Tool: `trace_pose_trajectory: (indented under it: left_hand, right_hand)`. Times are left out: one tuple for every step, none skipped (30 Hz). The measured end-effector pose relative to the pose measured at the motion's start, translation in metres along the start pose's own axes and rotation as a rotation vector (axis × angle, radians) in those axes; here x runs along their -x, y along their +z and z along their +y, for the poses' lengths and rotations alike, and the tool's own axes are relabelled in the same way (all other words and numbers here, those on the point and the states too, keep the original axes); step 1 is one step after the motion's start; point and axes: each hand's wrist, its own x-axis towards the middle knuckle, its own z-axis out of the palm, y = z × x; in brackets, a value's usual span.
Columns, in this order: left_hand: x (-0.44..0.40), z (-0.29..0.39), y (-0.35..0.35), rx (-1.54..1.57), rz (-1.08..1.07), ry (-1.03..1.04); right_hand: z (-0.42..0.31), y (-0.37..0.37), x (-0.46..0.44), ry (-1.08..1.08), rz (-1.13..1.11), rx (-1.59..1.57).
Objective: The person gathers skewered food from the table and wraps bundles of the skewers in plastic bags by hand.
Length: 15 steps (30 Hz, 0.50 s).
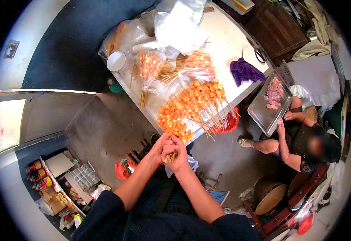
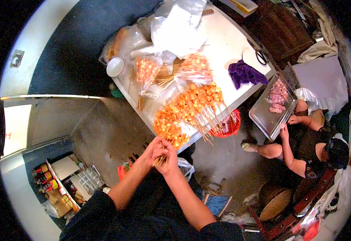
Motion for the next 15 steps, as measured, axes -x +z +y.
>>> trace_pose_trajectory:
  left_hand:
    - [0.005, 0.002, 0.008, -0.064, 0.104, 0.031]
    - [0.006, 0.002, 0.017, -0.088, 0.180, 0.029]
    - [0.006, 0.000, 0.023, -0.101, 0.215, 0.025]
    - [0.006, 0.000, 0.030, -0.106, 0.223, 0.014]
    - [0.006, -0.002, 0.036, -0.105, 0.237, 0.006]
    - [0.007, -0.002, 0.040, -0.112, 0.247, -0.002]
    - [0.006, -0.002, 0.045, -0.110, 0.254, -0.015]
    - [0.006, -0.002, 0.048, -0.113, 0.264, -0.026]
    - [0.006, -0.001, 0.053, -0.111, 0.276, -0.038]
    - [0.008, 0.000, 0.059, -0.104, 0.288, -0.050]
    - [0.009, -0.001, 0.062, -0.102, 0.297, -0.061]
    - [0.012, 0.000, 0.068, -0.090, 0.317, -0.075]
    - [0.012, 0.001, 0.059, -0.084, 0.291, -0.085]
    - [0.013, 0.003, 0.052, -0.078, 0.265, -0.096]
    - [0.012, 0.005, 0.038, -0.065, 0.211, -0.120]
  right_hand:
    - [-0.001, 0.004, -0.002, 0.001, 0.002, -0.002]
    - [-0.002, 0.008, -0.004, -0.050, 0.025, -0.016]
    - [-0.003, 0.012, -0.006, -0.100, 0.050, -0.025]
    - [-0.003, 0.014, -0.007, -0.117, 0.044, -0.009]
    - [-0.005, 0.012, -0.007, -0.117, 0.046, -0.008]
    - [-0.008, 0.007, -0.007, -0.126, 0.016, 0.016]
    - [-0.012, 0.002, -0.008, -0.136, -0.014, 0.039]
    - [-0.018, -0.003, -0.008, -0.139, -0.011, 0.037]
    - [-0.021, -0.004, -0.008, -0.102, 0.009, 0.029]
    - [-0.023, -0.005, -0.008, -0.064, 0.028, 0.022]
    - [-0.024, -0.006, -0.007, -0.065, 0.029, 0.022]
    - [-0.023, -0.004, -0.007, -0.043, 0.053, -0.028]
    - [-0.021, -0.002, -0.006, -0.018, 0.075, -0.079]
    - [-0.020, -0.004, -0.006, -0.015, 0.071, -0.077]
    - [-0.021, -0.009, -0.004, 0.005, 0.068, 0.028]
